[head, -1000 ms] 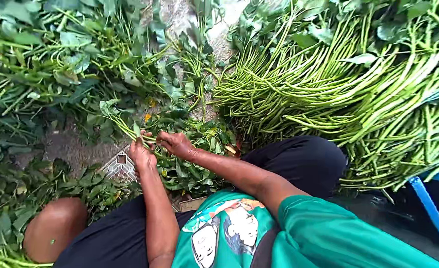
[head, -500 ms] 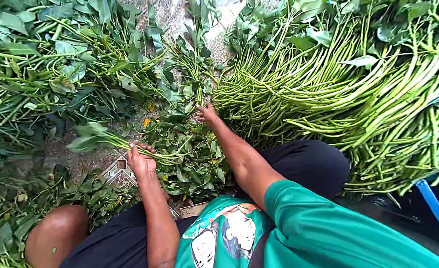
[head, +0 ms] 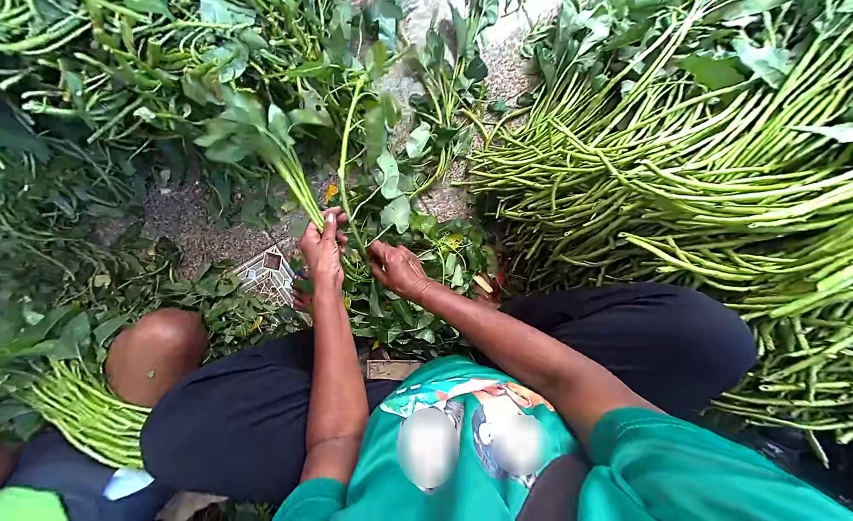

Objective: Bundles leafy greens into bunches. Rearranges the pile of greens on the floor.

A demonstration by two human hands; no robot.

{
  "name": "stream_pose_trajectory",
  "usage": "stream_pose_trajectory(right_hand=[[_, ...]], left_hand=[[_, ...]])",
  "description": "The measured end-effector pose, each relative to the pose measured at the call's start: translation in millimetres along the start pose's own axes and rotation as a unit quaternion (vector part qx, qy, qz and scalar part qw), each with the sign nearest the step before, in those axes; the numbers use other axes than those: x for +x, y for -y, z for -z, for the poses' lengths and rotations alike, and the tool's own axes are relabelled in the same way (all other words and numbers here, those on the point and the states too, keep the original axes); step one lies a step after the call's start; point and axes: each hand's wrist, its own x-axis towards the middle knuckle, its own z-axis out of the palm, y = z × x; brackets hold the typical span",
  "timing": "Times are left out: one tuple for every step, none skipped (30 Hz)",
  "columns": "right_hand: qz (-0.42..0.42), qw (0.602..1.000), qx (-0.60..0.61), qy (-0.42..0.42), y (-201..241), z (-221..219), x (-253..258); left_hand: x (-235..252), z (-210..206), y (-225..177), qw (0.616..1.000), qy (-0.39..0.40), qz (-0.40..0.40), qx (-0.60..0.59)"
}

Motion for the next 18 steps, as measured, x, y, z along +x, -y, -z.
stream_pose_trajectory(right_hand=[[0.012,1.000,-0.016,0.011,6.5,-3.1,-2.1],[0.021,0.999,-0.031,0.015,11.0,-3.9,-2.4],[0.031,0.999,-0.041,0.011,13.4,-4.4,-1.8],[0.037,0.998,-0.048,0.007,14.5,-3.9,-0.8],[0.037,0.998,-0.051,0.006,15.8,-0.9,0.4],[0.038,0.998,-0.053,0.002,16.3,1.7,0.9],[0.038,0.998,-0.054,-0.002,16.3,3.7,1.2],[0.037,0.998,-0.057,-0.003,16.3,5.1,1.0],[0.040,0.997,-0.060,-0.006,16.2,5.9,-0.3],[0.050,0.997,-0.064,-0.009,15.9,6.3,-3.6],[0.067,0.995,-0.067,-0.016,15.3,6.1,-8.6],[0.086,0.994,-0.071,-0.021,14.8,5.9,-14.6],[0.110,0.990,-0.078,-0.032,14.7,6.1,-20.5],[0.138,0.985,-0.086,-0.053,15.7,7.8,-25.3],[0.167,0.978,-0.096,-0.079,17.7,11.6,-28.6],[0.194,0.970,-0.105,-0.106,20.2,15.9,-31.0],[0.216,0.961,-0.110,-0.133,21.8,18.3,-32.8],[0.230,0.955,-0.115,-0.145,22.5,20.4,-33.9]], left_hand=[[1.6,-0.2,1.1,1.000,-0.001,0.010,0.006],[1.9,0.0,2.2,1.000,-0.003,0.020,0.005],[1.6,1.5,3.4,1.000,-0.005,0.025,0.001],[0.9,3.7,2.8,1.000,-0.009,0.027,-0.005],[0.6,5.0,1.5,0.999,-0.015,0.024,-0.017],[0.5,5.9,1.4,0.999,-0.024,0.021,-0.031],[1.0,6.4,2.9,0.998,-0.031,0.010,-0.045],[2.5,6.7,5.0,0.998,-0.035,-0.001,-0.055],[4.1,7.2,6.6,0.998,-0.038,-0.010,-0.057],[4.3,7.6,6.8,0.997,-0.047,-0.016,-0.058],[3.1,8.9,6.3,0.996,-0.060,-0.024,-0.056],[-0.5,11.3,5.4,0.996,-0.070,-0.029,-0.049],[-8.2,13.9,4.2,0.997,-0.069,-0.023,-0.033],[-14.6,13.4,3.0,0.997,-0.072,-0.012,-0.024],[-17.0,10.9,3.0,0.996,-0.081,-0.003,-0.021],[-14.6,8.2,4.1,0.995,-0.097,0.003,-0.022],[-7.9,5.5,5.3,0.992,-0.122,0.007,-0.036],[-3.3,3.5,5.2,0.990,-0.135,0.016,-0.046]])
